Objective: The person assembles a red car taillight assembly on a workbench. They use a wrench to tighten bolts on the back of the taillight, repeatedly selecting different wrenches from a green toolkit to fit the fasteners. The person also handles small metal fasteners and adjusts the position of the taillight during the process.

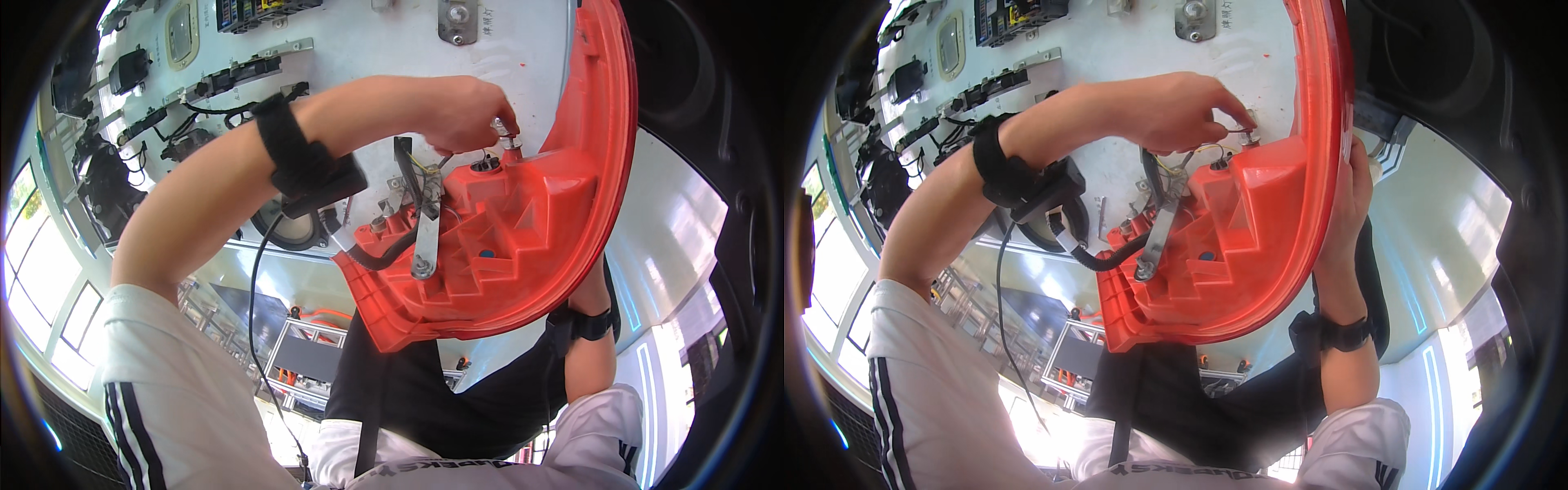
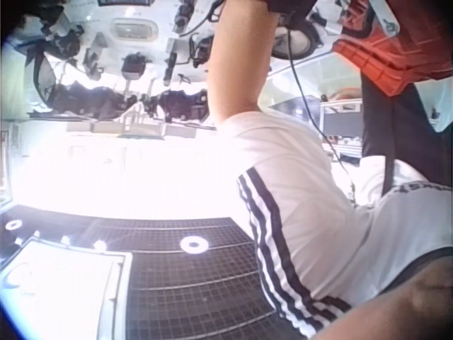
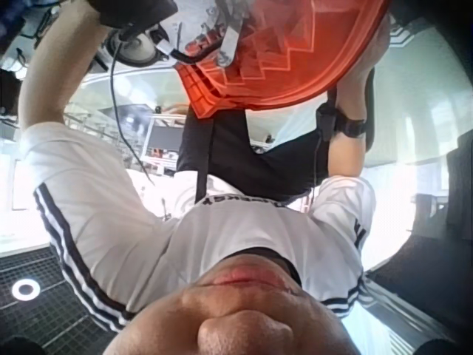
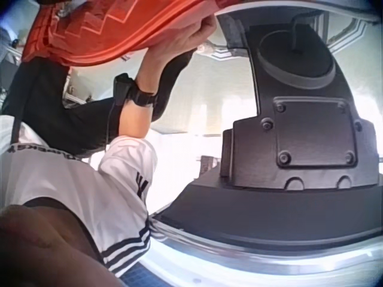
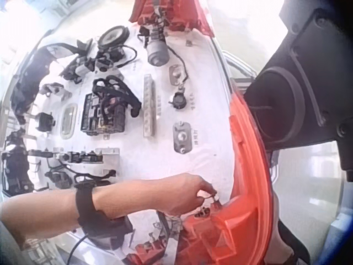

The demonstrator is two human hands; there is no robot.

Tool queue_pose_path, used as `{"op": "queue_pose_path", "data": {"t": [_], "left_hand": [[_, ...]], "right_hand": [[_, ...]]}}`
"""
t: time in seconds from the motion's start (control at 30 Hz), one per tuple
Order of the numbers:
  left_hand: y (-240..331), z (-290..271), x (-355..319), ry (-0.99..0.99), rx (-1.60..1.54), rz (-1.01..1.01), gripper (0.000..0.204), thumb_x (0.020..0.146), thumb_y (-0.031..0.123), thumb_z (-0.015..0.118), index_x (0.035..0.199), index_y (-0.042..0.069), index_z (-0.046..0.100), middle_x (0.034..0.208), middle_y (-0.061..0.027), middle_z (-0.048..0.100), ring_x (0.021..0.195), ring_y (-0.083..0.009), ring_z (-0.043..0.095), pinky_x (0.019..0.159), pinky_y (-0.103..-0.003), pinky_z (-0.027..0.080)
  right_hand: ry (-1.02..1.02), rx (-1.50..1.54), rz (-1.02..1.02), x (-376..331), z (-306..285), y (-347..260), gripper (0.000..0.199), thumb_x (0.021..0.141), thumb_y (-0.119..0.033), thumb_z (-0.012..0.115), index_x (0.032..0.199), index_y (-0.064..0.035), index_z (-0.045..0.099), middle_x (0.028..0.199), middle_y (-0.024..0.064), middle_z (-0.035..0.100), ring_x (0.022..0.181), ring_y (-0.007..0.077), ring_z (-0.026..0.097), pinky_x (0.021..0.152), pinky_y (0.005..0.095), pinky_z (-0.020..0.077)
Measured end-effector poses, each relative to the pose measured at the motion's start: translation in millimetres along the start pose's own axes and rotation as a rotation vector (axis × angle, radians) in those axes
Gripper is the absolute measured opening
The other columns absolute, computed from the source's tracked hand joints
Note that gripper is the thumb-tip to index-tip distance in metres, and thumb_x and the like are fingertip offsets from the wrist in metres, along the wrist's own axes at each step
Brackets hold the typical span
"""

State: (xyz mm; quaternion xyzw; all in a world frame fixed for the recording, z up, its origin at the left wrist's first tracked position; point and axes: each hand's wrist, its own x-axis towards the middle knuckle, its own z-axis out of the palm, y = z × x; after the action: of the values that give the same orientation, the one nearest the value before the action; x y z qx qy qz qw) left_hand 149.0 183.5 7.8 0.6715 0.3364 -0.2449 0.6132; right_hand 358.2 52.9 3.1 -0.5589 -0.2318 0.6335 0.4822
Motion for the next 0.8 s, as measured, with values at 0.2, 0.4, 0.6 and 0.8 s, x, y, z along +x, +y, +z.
{"op": "queue_pose_path", "data": {"t": [0.2, 0.4, 0.6, 0.8], "left_hand": [[-34, 19, 0, 0.075, -0.213, 0.145, 0.043, 0.098, 0.01, 0.048, 0.139, 0.021, 0.054, 0.064, -0.004, 0.055, 0.055, -0.0125, 0.049, 0.057, -0.032, 0.046], [-55, 35, 6, 0.068, -0.533, 0.17, 0.048, 0.097, 0.006, 0.048, 0.141, 0.024, 0.052, 0.063, -0.0001, 0.052, 0.048, -0.0068, 0.043, 0.047, -0.024, 0.04], [-66, 7, -1, 0.069, -0.496, 0.054, 0.049, 0.094, 0.005, 0.046, 0.14, 0.019, 0.052, 0.06, 0.0025, 0.047, 0.043, -0.0065, 0.043, 0.04, -0.025, 0.037], [-28, 2, -14, 0.021, -0.653, -0.044, 0.046, 0.095, 0.009, 0.047, 0.14, 0.004, 0.047, 0.065, -0.0039, 0.055, 0.04, -0.011, 0.053, 0.035, -0.026, 0.037]], "right_hand": [[-0.023, -0.032, -0.059, 2, -5, 5, 0.047, 0.098, -0.043, 0.049, 0.121, -0.0029, 0.052, 0.103, 0.0085, 0.065, 0.083, 0.0134, 0.068, 0.072, 0.026, 0.0588], [0.07, -0.008, 0.021, 2, 0, 1, 0.046, 0.096, -0.044, 0.051, 0.118, -0.0032, 0.053, 0.101, 0.0077, 0.066, 0.081, 0.013, 0.068, 0.071, 0.0249, 0.059], [-0.032, -0.017, -0.051, 3, -4, 1, 0.047, 0.097, -0.045, 0.05, 0.117, -0.0023, 0.053, 0.098, 0.0074, 0.065, 0.081, 0.0125, 0.067, 0.07, 0.024, 0.0561], [0.141, -0.166, -0.012, 1, -1, 10, 0.045, 0.101, -0.041, 0.046, 0.127, -0.0041, 0.051, 0.109, 0.0087, 0.063, 0.088, 0.0132, 0.066, 0.072, 0.0256, 0.0565]]}}
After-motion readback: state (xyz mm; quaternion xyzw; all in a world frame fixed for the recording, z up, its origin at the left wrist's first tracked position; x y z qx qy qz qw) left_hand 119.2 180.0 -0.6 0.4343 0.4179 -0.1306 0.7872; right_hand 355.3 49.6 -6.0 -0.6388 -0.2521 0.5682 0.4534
